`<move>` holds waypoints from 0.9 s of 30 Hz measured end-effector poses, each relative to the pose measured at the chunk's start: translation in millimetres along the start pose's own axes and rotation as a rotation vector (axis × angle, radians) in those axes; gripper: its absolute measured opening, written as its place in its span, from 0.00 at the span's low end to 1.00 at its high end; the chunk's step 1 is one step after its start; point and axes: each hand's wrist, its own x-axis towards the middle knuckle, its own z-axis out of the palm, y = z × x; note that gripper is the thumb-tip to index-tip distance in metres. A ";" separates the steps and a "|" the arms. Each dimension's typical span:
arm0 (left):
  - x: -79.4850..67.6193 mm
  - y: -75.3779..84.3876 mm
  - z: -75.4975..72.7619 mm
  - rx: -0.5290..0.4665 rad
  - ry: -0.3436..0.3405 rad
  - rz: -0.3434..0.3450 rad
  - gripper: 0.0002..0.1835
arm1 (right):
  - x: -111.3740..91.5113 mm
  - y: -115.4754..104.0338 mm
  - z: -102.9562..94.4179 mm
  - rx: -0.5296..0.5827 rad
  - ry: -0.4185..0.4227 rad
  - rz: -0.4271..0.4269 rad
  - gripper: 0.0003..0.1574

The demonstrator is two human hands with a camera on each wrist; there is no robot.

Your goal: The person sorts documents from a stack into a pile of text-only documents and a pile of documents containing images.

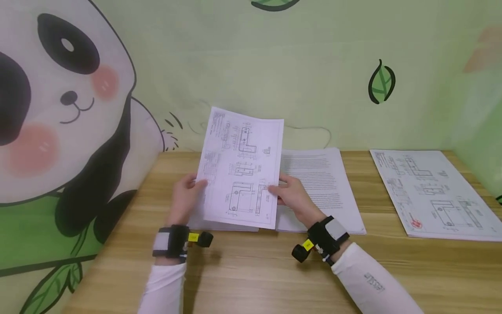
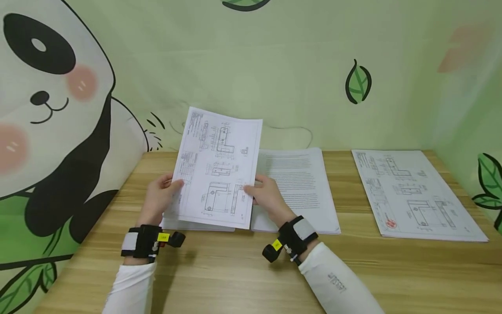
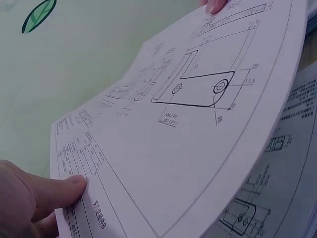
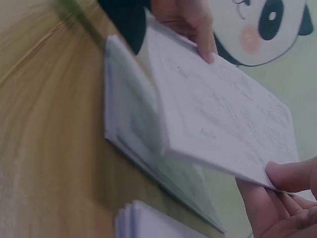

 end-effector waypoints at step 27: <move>25.2 -50.5 -10.8 0.053 0.128 -0.150 0.22 | 15.7 11.7 47.9 -0.239 0.055 0.008 0.30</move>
